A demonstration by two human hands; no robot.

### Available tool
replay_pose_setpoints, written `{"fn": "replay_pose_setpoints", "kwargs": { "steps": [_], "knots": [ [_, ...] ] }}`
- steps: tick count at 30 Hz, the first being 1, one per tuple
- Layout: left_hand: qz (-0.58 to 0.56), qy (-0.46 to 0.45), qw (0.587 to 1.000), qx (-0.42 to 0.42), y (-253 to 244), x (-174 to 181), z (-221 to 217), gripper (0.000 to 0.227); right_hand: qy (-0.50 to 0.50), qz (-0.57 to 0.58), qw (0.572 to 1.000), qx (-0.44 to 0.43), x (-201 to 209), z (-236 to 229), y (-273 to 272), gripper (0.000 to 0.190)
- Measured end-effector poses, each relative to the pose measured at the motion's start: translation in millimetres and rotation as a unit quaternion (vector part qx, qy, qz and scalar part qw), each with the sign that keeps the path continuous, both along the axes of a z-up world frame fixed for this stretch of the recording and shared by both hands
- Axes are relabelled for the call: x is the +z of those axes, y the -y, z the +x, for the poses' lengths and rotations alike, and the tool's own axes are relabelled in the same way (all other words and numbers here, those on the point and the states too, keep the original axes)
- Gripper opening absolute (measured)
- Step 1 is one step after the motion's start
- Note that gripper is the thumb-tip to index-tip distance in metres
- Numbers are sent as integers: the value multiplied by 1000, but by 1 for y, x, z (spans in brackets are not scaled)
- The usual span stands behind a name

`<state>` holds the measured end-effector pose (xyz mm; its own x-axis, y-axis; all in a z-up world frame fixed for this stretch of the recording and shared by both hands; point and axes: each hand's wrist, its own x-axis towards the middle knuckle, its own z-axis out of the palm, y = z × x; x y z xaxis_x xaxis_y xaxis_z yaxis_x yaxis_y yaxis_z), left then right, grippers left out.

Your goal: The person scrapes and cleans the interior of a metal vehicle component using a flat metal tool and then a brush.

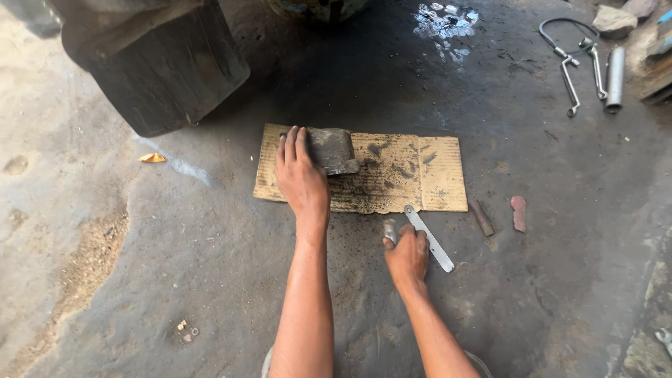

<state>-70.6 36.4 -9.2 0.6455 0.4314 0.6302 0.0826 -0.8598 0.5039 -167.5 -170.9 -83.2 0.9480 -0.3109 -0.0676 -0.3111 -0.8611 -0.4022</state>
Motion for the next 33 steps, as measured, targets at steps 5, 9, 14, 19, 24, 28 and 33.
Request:
{"fn": "replay_pose_setpoints", "kwargs": {
  "steps": [5,9,14,19,24,28,33],
  "knots": [
    [-56,-170,983,34,15,45,7,30,-84,42,995,-24,-2,19,12,39],
    [11,-128,991,35,21,57,10,34,-150,34,988,-15,-1,33,21,30],
    [20,-186,982,-18,17,60,18,49,-119,88,989,9,-13,45,21,20],
    [26,-168,985,-21,7,64,21,47,-42,509,859,-26,48,63,0,21],
    [10,-201,979,-33,0,70,27,46,35,526,846,78,121,76,-18,25],
    [25,-227,972,-51,-7,68,39,45,104,426,892,106,136,86,-29,22],
    [35,-174,984,-30,-2,60,39,40,157,473,854,145,128,96,-34,15]
  ]
}}
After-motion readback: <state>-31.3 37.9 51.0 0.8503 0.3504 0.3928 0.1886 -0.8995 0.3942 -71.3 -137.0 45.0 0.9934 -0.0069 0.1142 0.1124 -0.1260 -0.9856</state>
